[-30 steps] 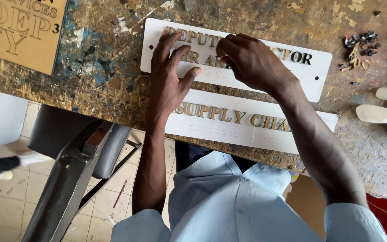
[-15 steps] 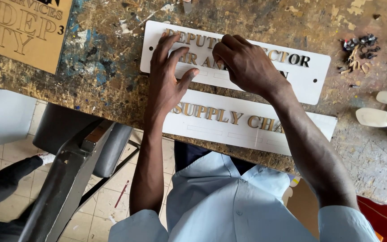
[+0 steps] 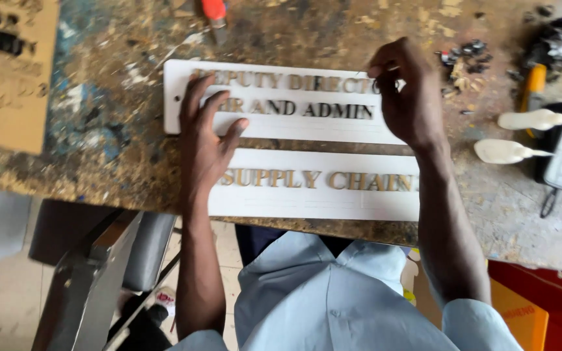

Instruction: The person is assembling sign boards by gluing individual gold-colored letters onto white acrylic boards, following pre-marked outlines for alignment.

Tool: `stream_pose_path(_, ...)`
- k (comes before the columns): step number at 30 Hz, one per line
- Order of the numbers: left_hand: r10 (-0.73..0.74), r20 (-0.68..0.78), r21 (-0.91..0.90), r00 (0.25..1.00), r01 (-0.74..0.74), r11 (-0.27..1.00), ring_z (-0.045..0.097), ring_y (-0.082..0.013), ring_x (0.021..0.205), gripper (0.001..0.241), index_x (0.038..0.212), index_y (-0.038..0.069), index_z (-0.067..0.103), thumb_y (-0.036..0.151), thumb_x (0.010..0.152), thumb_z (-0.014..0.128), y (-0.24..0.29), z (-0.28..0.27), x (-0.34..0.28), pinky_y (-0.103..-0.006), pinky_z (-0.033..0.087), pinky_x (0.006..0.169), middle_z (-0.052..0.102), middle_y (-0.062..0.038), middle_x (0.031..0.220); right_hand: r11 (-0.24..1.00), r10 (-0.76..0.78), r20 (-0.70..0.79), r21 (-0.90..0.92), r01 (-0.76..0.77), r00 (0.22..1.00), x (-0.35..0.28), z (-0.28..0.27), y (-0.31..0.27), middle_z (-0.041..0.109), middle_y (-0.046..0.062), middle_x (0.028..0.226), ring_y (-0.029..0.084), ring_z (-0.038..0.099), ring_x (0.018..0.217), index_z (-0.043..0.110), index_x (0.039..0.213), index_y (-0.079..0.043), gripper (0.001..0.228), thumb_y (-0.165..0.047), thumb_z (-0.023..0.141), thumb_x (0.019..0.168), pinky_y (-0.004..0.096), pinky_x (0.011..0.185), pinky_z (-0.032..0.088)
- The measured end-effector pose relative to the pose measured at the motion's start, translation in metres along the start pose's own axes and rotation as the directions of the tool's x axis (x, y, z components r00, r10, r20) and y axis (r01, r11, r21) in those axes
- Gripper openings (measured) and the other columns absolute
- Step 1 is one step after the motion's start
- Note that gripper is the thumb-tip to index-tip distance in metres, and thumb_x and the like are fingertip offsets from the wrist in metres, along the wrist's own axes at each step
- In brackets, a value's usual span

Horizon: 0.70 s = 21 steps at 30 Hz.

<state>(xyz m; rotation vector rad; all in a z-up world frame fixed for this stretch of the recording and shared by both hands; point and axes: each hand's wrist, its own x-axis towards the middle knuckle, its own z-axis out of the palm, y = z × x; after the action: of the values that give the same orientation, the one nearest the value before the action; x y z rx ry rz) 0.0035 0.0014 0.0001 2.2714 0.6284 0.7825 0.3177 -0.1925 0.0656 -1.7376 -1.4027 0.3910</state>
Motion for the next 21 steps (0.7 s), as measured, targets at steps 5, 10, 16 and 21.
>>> stream_pose_path(5,0.026,-0.016,0.036,1.0,-0.025,0.999,0.043,-0.0433,0.161,0.057,0.14,-0.006,0.072,0.047,0.117,0.069,0.006,0.002,0.004,-0.0633,0.041,0.132,0.05,-0.022,0.167,0.882,-0.133,-0.486,-0.456,-0.121,0.864,-0.046,-0.063,0.048,0.071,0.016,0.112,0.027,0.067,0.087,0.073,0.111,0.001,0.021,0.018,0.064,0.101,0.035,0.067,0.055)
stream_pose_path(10,-0.02,0.018,0.033,1.0,0.019,0.999,0.033,-0.0411,0.168,0.051,0.144,-0.003,0.07,0.042,0.119,0.07,0.009,0.005,0.002,-0.0665,0.036,0.137,0.046,-0.019,0.172,0.877,-0.041,-0.551,-0.419,-0.235,0.833,-0.069,-0.082,0.076,0.066,0.014,0.115,0.025,0.068,0.096,0.073,0.106,-0.001,0.025,0.022,0.069,0.098,0.032,0.061,0.056)
stream_pose_path(16,-0.01,-0.002,0.029,1.0,0.01,1.0,0.036,-0.0414,0.167,0.056,0.144,-0.002,0.069,0.048,0.118,0.068,0.007,0.007,0.004,-0.0654,0.038,0.136,0.046,-0.018,0.171,0.93,-0.011,-0.522,-0.318,-0.183,0.853,-0.061,-0.064,0.053,0.076,0.013,0.109,0.024,0.071,0.089,0.076,0.114,0.0,0.011,0.01,0.079,0.11,0.035,0.069,0.059)
stream_pose_path(21,0.0,-0.037,0.08,0.999,0.003,0.997,0.038,-0.0398,0.166,0.06,0.141,-0.001,0.072,0.054,0.117,0.067,-0.002,0.002,-0.002,-0.0604,0.042,0.135,0.048,-0.018,0.17,0.982,-0.076,-0.181,-0.184,0.043,0.981,-0.022,0.0,-0.013,0.072,0.022,0.116,0.028,0.074,0.096,0.082,0.123,0.01,0.019,0.024,0.075,0.112,0.035,0.074,0.067)
